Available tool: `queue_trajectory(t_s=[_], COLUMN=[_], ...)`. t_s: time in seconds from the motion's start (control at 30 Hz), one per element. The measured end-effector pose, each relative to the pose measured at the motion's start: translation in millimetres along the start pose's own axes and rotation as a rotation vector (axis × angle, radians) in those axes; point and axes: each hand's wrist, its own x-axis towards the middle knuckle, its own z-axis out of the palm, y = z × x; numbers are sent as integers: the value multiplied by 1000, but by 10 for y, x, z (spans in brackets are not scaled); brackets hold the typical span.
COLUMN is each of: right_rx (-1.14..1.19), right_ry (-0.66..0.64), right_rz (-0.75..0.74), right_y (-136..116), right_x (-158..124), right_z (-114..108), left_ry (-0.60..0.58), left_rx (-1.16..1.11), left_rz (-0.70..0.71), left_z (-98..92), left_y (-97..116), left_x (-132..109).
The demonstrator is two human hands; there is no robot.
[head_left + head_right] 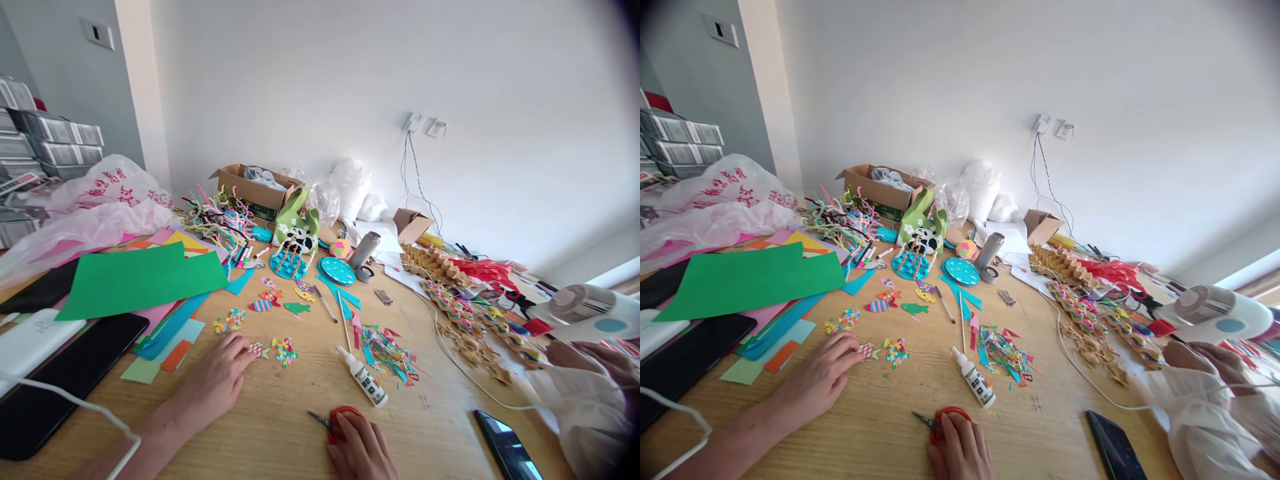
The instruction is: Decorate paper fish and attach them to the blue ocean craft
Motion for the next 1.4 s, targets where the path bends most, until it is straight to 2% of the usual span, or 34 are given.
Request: queue_trajectory(t_s=[0.17, 0.4, 0.5, 0.73, 0.83, 0.97, 1.13, 1.27, 1.4], right_rx=[-120, -105, -67, 40, 86, 118, 80, 79, 115], right_ry=[9, -31, -2, -24, -124, -313, -405, -428, -373], right_rz=[-148, -23, 23, -7, -68, -206, -288, -296, -306], right_y=[13, -185, -301, -495, -652, -904, -1046, -1030, -987], right_x=[65, 305, 445, 865, 1130, 1446, 1574, 1541, 1508], right_z=[-50, -152, -207, -256, -260, -169, 79, 198, 237], left_ry=[19, 69, 99, 116, 101, 67, 19, -3, 21], left_rx=[-1, -15, -10, -3, 23, 52, 68, 72, 33], left_rz=[4, 32, 37, 88, 87, 80, 59, 36, 38], left_z=[20, 2, -9, -8, -4, 1, 4, 10, 7], left_y=[-10, -21, -49, -68, -49, -24, -7, -6, -10], left_x=[0, 2, -4, 3, 1, 3, 16, 16, 13])
